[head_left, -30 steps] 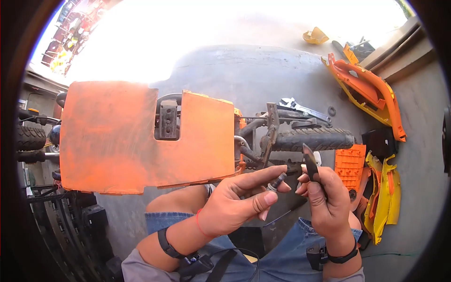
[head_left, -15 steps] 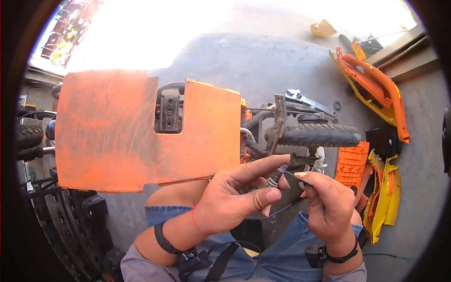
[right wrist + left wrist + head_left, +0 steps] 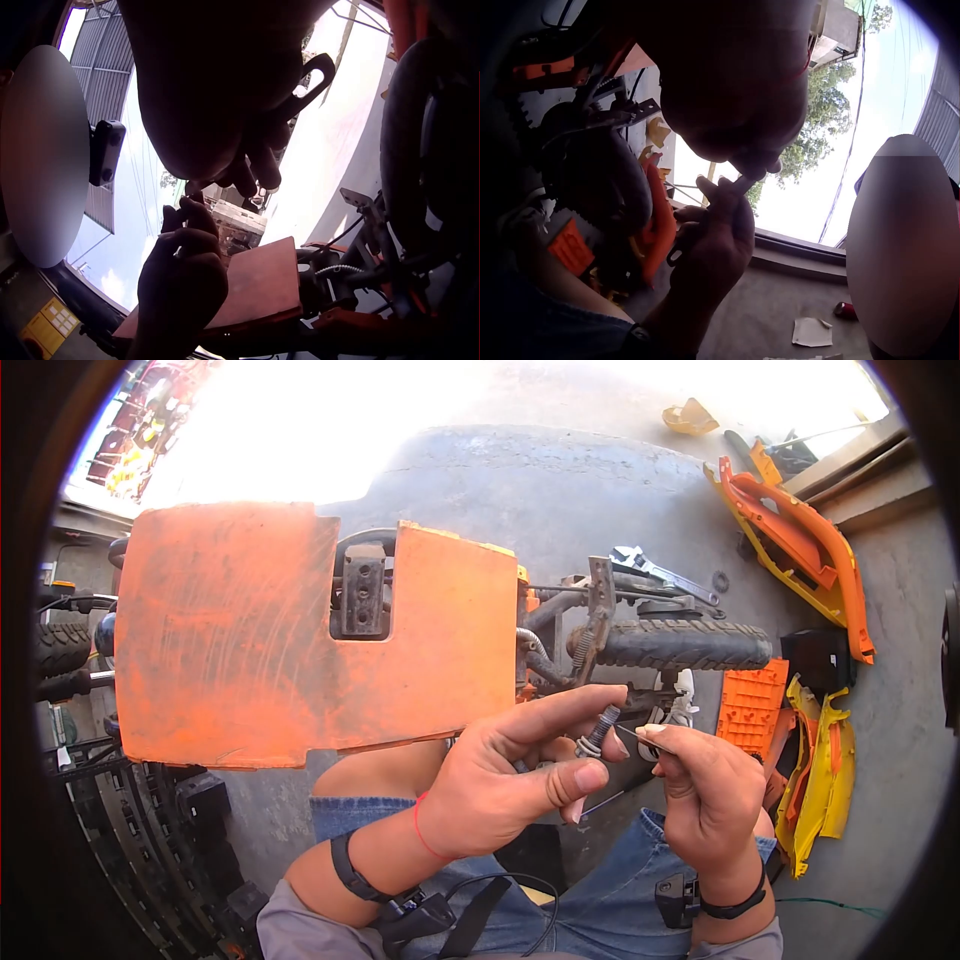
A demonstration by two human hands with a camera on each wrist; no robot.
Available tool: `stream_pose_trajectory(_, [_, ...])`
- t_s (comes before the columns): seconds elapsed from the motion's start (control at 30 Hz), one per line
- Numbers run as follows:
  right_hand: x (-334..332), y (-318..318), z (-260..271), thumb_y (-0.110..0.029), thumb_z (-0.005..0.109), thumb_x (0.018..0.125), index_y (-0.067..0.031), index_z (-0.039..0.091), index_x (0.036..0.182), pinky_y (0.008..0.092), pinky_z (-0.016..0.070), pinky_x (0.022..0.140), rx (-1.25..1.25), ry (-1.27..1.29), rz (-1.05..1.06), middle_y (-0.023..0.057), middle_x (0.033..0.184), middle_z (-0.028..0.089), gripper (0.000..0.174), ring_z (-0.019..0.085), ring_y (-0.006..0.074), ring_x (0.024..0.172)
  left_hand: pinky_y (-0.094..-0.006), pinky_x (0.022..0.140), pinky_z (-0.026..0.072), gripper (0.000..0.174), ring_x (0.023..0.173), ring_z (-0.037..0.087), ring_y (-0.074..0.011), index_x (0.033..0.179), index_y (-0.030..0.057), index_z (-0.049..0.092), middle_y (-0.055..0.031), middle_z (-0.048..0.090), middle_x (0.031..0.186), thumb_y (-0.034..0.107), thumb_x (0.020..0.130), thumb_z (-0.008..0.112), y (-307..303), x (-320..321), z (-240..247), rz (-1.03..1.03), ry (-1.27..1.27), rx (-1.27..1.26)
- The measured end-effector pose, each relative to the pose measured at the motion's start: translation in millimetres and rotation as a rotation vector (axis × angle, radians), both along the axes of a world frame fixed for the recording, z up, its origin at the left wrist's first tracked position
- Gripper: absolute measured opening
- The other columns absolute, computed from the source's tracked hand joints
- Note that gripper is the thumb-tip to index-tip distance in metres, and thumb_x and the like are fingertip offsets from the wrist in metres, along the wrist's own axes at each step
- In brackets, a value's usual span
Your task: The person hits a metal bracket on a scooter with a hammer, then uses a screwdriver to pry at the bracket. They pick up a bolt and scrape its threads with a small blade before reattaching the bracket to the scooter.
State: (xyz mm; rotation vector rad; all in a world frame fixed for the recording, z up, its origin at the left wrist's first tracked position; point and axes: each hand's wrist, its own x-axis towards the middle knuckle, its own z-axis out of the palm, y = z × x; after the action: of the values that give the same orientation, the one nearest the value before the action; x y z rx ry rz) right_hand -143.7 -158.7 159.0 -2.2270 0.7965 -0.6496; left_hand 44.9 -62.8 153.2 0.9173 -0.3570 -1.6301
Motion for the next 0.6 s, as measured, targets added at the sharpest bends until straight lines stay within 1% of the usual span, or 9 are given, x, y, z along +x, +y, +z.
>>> stream_pose_trajectory(0.27, [2.0,-0.5,-0.5,0.003,0.069,0.077,0.0004,0.067,0.097,0.0318,0.052,0.058,0.001,-0.008,0.001,0.0144,0.085,0.07,0.021,0.069,0.0268,0.069,-0.0191,0.057,0.0491,0.056,0.068,0.06,-0.0111,0.138,-0.0003,0.045,-0.0118,0.063,0.104,0.006,0.088,0.069,-0.9,1.0,1.4,-0.006,-0.031,0.005])
stream_pose_trajectory(0.37, [1.2,-1.4,-1.1,0.002,0.069,0.076,0.0001,0.067,0.098,0.0322,0.0512,0.058,-0.014,0.002,0.005,0.0142,0.085,0.07,0.022,0.068,0.027,0.069,-0.019,0.057,0.0492,0.056,0.068,0.06,-0.0103,0.138,-0.0005,0.047,-0.0114,0.064,0.103,0.007,0.087,0.07,-1.9,1.2,1.6,-0.003,0.012,0.012])
stream_pose_trajectory(0.43, [1.2,-1.3,-1.4,0.002,0.07,0.076,-0.0004,0.066,0.099,0.0328,0.0501,0.057,-0.018,0.027,0.0,0.0139,0.085,0.07,0.024,0.068,0.0269,0.068,-0.0194,0.058,0.05,0.055,0.07,0.06,-0.0086,0.137,-0.0007,0.048,-0.0097,0.065,0.103,0.006,0.086,0.07,-2.2,2.5,2.2,-0.018,-0.119,0.012])
stream_pose_trajectory(0.6, [0.1,-2.5,-5.3,0.003,0.07,0.074,-0.0004,0.066,0.1,0.0333,0.0493,0.056,-0.079,0.028,0.011,0.0136,0.085,0.069,0.026,0.067,0.0265,0.066,-0.0195,0.06,0.0511,0.054,0.073,0.06,-0.0063,0.135,-0.0011,0.05,-0.0072,0.067,0.1,0.004,0.085,0.072,-0.6,-0.5,-3.8,0.018,-0.216,-0.009])
